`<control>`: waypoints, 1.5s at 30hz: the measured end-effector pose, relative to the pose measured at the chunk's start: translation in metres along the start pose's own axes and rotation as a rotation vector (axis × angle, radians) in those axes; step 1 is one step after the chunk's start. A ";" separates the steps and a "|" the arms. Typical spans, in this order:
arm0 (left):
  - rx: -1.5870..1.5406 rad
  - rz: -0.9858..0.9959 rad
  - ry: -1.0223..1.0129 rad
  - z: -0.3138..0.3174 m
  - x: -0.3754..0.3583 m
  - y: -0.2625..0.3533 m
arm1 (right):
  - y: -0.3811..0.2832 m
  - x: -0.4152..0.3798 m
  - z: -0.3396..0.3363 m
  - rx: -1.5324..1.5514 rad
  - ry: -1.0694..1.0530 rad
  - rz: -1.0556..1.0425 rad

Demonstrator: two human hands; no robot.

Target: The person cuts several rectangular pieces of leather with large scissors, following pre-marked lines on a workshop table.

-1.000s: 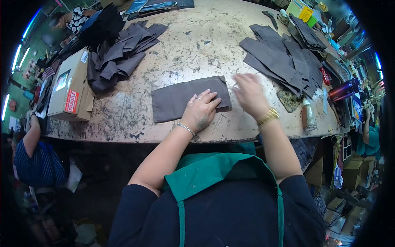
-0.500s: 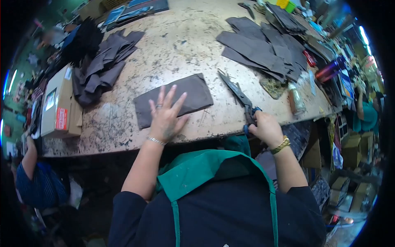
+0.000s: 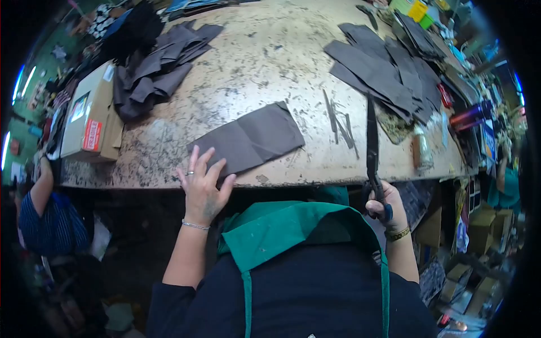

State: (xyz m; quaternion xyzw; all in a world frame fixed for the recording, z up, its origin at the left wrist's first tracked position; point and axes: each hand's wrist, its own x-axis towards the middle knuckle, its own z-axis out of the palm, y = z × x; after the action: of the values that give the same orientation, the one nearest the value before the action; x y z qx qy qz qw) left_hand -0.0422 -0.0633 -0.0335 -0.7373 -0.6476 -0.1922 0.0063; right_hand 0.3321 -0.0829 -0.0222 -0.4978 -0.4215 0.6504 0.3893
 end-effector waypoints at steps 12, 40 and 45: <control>-0.346 0.492 0.126 0.073 0.078 0.062 | 0.034 -0.048 0.007 -0.244 -0.239 0.170; -0.369 0.556 0.247 0.083 0.074 0.061 | 0.014 0.011 0.057 -0.506 -0.059 0.102; -0.383 0.547 0.248 0.083 0.075 0.062 | 0.019 0.011 0.053 -0.497 -0.059 0.114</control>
State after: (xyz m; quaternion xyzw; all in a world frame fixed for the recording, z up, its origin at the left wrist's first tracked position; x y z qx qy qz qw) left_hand 0.0464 0.0191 -0.0738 -0.8423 -0.3727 -0.3895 -0.0020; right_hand 0.2767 -0.0880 -0.0359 -0.5818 -0.5509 0.5621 0.2053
